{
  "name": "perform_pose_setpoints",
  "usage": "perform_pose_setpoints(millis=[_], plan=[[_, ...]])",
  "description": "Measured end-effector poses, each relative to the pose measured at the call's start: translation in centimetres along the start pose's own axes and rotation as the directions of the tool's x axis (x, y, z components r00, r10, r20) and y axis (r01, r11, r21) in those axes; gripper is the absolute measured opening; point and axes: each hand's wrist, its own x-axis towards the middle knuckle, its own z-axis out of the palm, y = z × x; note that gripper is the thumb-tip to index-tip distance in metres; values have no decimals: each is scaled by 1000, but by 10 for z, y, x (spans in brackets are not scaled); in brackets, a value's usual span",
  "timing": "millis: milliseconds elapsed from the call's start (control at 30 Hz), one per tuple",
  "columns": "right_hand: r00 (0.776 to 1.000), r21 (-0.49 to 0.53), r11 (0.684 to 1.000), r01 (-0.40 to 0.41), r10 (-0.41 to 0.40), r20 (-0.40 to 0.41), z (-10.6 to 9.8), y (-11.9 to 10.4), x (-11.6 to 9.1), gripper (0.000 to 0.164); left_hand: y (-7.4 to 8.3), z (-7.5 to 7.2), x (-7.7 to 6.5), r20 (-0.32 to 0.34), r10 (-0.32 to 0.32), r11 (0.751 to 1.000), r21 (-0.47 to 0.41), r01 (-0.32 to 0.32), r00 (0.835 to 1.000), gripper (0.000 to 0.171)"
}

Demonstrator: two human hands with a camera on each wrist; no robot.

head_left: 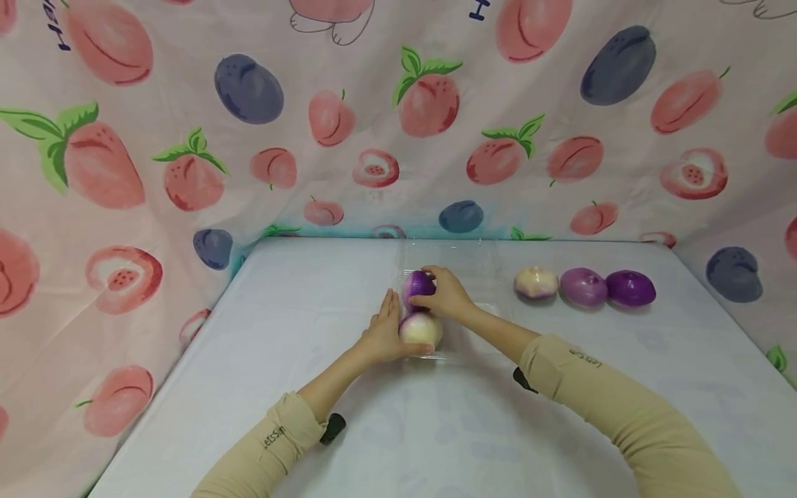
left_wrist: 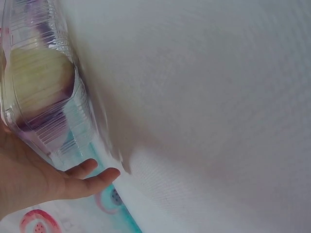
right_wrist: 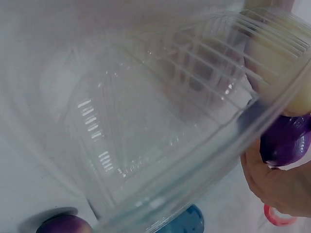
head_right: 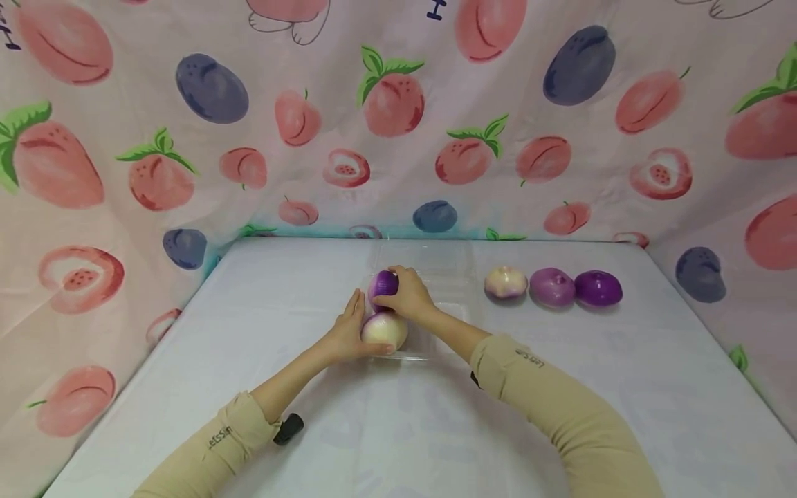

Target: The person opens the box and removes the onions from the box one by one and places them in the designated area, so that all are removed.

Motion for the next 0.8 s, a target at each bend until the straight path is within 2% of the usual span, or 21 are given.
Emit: perform_pose_setpoints(millis=[367,800], plan=[[996,45,999,9,-5,-94,-7,2,1,65,1,-1,0,0,-7,1000,-2,7,1000,123],[978,170,985,13,24,-209,-11,5,-5,63,0,-1,-2,16,13,999,-30,-12,1000,127]])
